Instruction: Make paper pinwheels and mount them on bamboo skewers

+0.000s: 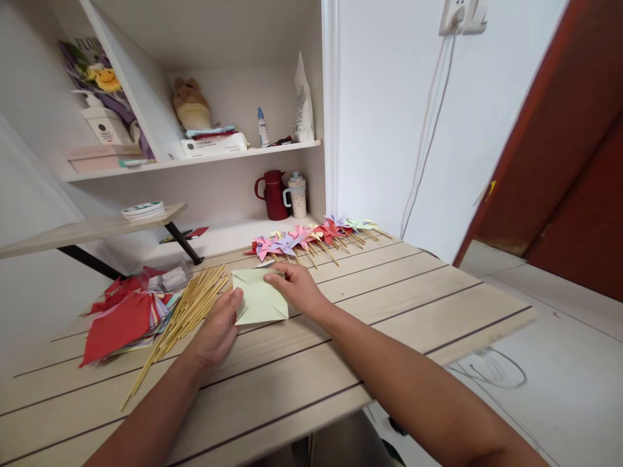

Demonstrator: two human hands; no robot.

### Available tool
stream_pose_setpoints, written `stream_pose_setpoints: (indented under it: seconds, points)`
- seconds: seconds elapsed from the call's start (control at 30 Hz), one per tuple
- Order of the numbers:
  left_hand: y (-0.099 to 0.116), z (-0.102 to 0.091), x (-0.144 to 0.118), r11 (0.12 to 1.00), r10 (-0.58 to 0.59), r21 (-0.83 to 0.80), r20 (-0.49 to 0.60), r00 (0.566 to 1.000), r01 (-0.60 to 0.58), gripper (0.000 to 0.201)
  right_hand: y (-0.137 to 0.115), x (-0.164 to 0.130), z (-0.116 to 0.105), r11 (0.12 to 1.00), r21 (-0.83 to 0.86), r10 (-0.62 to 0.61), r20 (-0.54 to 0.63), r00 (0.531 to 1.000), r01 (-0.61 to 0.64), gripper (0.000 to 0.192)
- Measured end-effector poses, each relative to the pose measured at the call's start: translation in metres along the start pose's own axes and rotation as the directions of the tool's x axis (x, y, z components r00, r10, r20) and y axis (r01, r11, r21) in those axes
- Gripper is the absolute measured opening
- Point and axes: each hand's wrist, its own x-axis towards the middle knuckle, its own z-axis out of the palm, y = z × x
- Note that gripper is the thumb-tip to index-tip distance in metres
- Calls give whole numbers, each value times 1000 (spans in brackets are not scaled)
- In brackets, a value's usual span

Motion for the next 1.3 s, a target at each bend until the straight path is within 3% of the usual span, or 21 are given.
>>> stream_pose_setpoints:
  seconds: [0.2,0.33,0.4,0.63,0.8,0.93,1.03,1.17,1.3]
  points:
    - [-2,9,-1,1000,5,19,-154,988,-2,50,-2,-4,9,1000,2,1,-35,999,0,23]
    - [2,12,-1,996,72,-35,-249,966,-83,52,0,-8,13,985,163,51,68,996,-61,73]
    - [4,12,-1,993,98,-35,-279,955,-112,52,3,-9,15,979,194,48,96,994,-66,86]
    - [7,5,1,991,78,-67,-388,918,-112,43,6,-7,13,985,170,-22,21,1000,18,80]
    - [9,5,1,988,70,-101,-389,919,-118,41,2,-7,7,991,72,-114,81,990,109,38]
    - [9,6,0,991,80,-67,-385,919,-115,42,-1,-9,9,988,109,-127,156,980,111,29]
    - [7,5,0,990,122,-22,-391,912,-142,42,-1,-10,9,984,174,-2,121,993,-20,36]
    - [4,3,0,989,137,-10,-349,927,-150,47,0,-9,8,967,205,147,49,988,-154,61]
    - [0,1,-1,999,50,31,-251,967,-44,52,-2,-10,10,956,250,144,63,988,-156,85]
